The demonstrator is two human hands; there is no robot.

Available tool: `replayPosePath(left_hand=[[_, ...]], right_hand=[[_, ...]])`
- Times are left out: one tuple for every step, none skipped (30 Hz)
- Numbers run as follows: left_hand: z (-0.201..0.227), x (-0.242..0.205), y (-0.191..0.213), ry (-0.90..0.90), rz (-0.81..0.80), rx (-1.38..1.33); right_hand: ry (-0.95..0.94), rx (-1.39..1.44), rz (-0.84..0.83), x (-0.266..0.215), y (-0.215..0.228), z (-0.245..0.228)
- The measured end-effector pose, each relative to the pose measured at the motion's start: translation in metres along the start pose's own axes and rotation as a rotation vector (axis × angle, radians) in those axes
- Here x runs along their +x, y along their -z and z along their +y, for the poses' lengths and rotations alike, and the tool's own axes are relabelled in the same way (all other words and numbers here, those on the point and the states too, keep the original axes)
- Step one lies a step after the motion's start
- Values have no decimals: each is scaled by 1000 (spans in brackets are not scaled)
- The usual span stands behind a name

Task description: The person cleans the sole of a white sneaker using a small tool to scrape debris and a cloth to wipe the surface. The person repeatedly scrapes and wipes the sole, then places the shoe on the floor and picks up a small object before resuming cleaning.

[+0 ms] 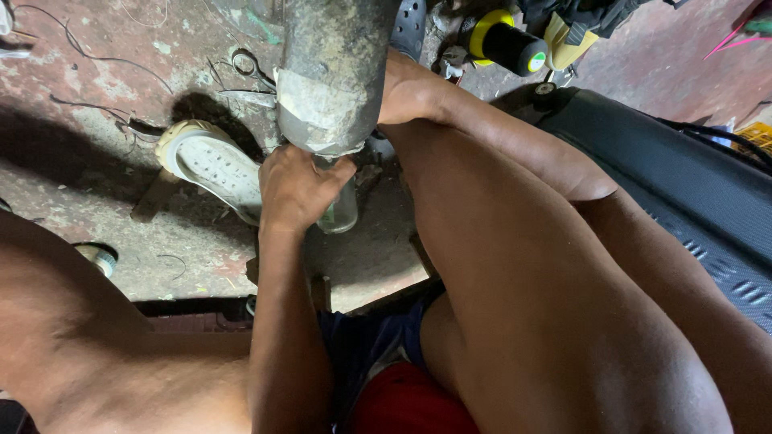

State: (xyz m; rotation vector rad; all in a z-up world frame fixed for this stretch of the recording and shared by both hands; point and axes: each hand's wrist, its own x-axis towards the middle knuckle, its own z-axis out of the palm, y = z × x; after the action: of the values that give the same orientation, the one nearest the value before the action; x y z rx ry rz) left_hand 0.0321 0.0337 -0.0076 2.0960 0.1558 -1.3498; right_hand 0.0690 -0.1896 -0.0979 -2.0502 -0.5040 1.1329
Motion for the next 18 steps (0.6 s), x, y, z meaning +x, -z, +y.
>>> replayPosePath(left_hand=[[0, 0, 0, -28, 26, -21], [0, -2, 0, -55, 50, -43], [0, -2, -1, -82, 74, -64], [-1, -3, -3, -118, 101, -80], [-2, -3, -4, -154, 127, -95], [-3, -3, -5, -188, 158, -110], [-4, -3, -5, -186, 150, -107], [-5, -2, -6, -183, 143, -103], [-7, -2, -6, -180, 136, -98], [-7, -1, -7, -153, 116, -64], [-8, 0, -8, -125, 97, -29], [-9, 0, -8, -97, 77, 6], [-10, -1, -8, -119, 106, 45], [-11, -1, -8, -140, 138, 83], [-12, -2, -7, -161, 170, 122], [-13, -3, -6, -215, 240, 114], [-14, -4, -4, -269, 309, 107], [-15, -6, -2, -324, 375, 101]], right_hand=[[6, -9, -2, 1, 0, 0], [11, -15, -2, 2, 0, 0], [17, -22, -6, 0, -1, 1], [23, -37, -6, -1, -1, 2], [28, -45, -7, -2, -2, 3], [38, -57, -12, -3, -2, 4], [47, -68, -17, -3, -2, 5], [56, -66, -16, -3, -2, 6], [62, -58, -13, -2, -3, 6], [57, -56, -18, -2, -3, 6], [95, -49, 11, -3, -2, 6], [133, -41, 40, -3, -2, 5], [170, -33, 69, -4, -1, 4], [134, 32, 102, -4, 0, 3], [97, 96, 135, -4, 2, 1], [61, 161, 167, -5, 4, 0], [66, 231, 204, -6, 6, -1], [71, 304, 241, -8, 8, -3]])
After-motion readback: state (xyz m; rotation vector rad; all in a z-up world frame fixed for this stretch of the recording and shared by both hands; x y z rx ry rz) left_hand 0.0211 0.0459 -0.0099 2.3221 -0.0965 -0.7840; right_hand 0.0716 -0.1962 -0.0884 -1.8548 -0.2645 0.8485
